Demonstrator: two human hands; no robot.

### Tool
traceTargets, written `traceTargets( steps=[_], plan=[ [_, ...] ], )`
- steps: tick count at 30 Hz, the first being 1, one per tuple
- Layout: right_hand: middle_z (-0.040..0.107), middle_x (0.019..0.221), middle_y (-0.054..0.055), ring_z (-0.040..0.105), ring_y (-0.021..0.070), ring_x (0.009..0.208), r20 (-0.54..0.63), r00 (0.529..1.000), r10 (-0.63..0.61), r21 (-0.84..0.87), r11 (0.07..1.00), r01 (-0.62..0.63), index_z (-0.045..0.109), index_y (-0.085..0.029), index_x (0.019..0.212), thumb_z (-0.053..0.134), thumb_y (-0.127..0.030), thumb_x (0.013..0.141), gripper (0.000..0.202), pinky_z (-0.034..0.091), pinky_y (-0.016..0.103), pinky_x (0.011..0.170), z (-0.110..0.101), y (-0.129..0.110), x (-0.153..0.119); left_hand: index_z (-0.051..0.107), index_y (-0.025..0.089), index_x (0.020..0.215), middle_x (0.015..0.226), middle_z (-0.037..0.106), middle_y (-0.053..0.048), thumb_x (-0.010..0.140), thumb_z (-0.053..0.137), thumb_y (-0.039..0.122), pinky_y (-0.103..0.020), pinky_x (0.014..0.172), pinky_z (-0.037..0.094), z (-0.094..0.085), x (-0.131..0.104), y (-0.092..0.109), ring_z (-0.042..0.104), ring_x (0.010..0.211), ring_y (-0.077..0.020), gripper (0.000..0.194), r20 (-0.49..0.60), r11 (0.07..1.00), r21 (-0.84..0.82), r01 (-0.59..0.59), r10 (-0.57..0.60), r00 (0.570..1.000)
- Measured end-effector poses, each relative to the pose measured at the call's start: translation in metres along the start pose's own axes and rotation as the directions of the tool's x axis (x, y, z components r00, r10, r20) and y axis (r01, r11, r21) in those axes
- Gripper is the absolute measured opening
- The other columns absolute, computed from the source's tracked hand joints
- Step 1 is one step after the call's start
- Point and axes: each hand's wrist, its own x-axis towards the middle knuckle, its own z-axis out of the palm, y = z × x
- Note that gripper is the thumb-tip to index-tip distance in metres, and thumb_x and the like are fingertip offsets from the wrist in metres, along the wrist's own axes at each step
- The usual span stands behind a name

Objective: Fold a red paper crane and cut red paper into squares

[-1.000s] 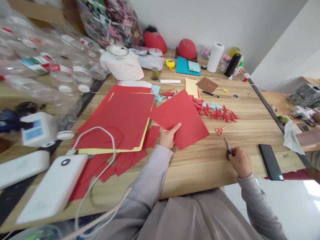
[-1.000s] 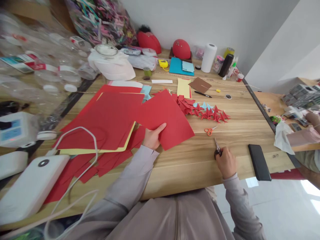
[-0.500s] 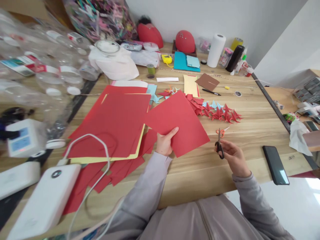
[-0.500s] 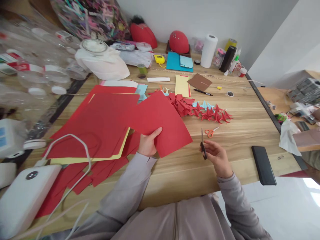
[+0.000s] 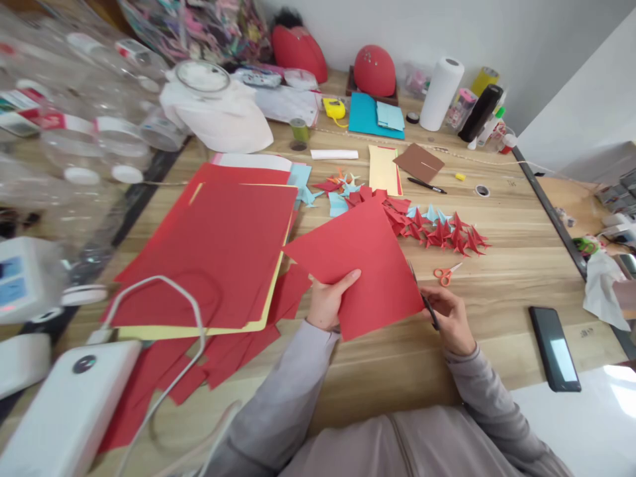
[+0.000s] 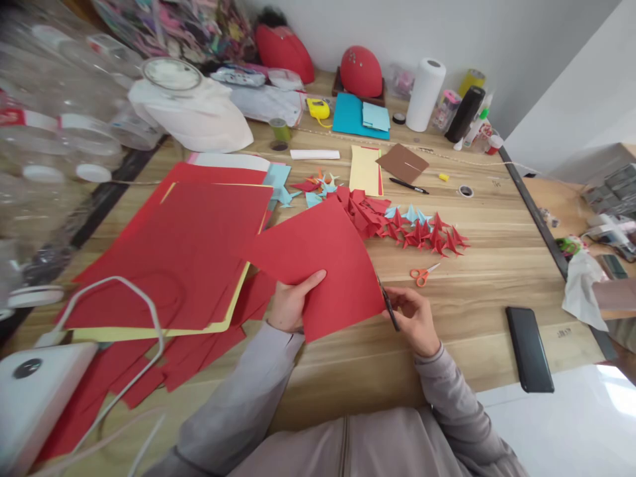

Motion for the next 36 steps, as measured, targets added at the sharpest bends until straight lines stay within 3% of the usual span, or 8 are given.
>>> traceTargets(
  steps=[5, 13, 24, 36],
  plan=[
    [0.073, 0.083, 0.004, 0.064, 0.0171, 0.074, 0.004, 1.0, 0.02, 0.027, 0.999, -0.02, 0.072, -0.024, 0.098, 0.079, -0.033, 0.066, 0.035, 0.05, 0.028, 0.067, 0.0005, -0.0003, 0.0012, 0.059, 0.02, 0.118, 0.116, 0.066, -0.009, 0.05, 0.086, 0.025, -0.045, 0.097, 0.048, -0.0009, 0.001, 0.0016, 0.062, 0.108, -0.0265, 0.074, -0.028, 1.0, -0.004, 0.028, -0.028, 0.999],
    [0.073, 0.083, 0.004, 0.063, 0.0155, 0.072, -0.041, 0.998, 0.046, 0.014, 0.999, -0.046, 0.072, -0.023, 0.095, 0.081, -0.031, 0.064, 0.033, 0.049, 0.027, 0.065, 0.0069, -0.001, 0.0031, 0.061, 0.02, 0.115, 0.112, 0.068, -0.008, 0.053, 0.085, 0.026, -0.045, 0.098, 0.047, -0.0002, -0.0016, 0.0041, 0.062, 0.108, -0.0269, 0.067, -0.019, 0.997, -0.034, 0.074, -0.074, 0.997],
    [0.073, 0.081, 0.006, 0.064, 0.0174, 0.069, -0.063, 0.998, 0.029, -0.032, 0.999, -0.031, 0.072, -0.022, 0.097, 0.079, -0.04, 0.066, 0.037, 0.05, 0.03, 0.062, 0.0063, 0.0012, 0.0027, 0.066, 0.019, 0.103, 0.105, 0.07, -0.007, 0.054, 0.084, 0.029, -0.043, 0.101, 0.045, -0.0032, -0.0025, 0.0056, 0.063, 0.105, -0.026, 0.053, -0.011, 0.952, 0.266, -0.151, 0.16, 0.987],
    [0.073, 0.075, 0.004, 0.064, 0.0174, 0.067, -0.108, 0.993, 0.037, 0.023, 0.999, -0.035, 0.075, -0.024, 0.09, 0.08, -0.039, 0.063, 0.031, 0.05, 0.03, 0.061, 0.0071, 0.0053, 0.0046, 0.067, 0.021, 0.102, 0.097, 0.072, -0.005, 0.057, 0.082, 0.031, -0.044, 0.1, 0.046, -0.0075, -0.0012, 0.0033, 0.065, 0.1, -0.0263, 0.049, 0.028, 0.924, 0.33, -0.194, 0.196, 0.98]
  ],
)
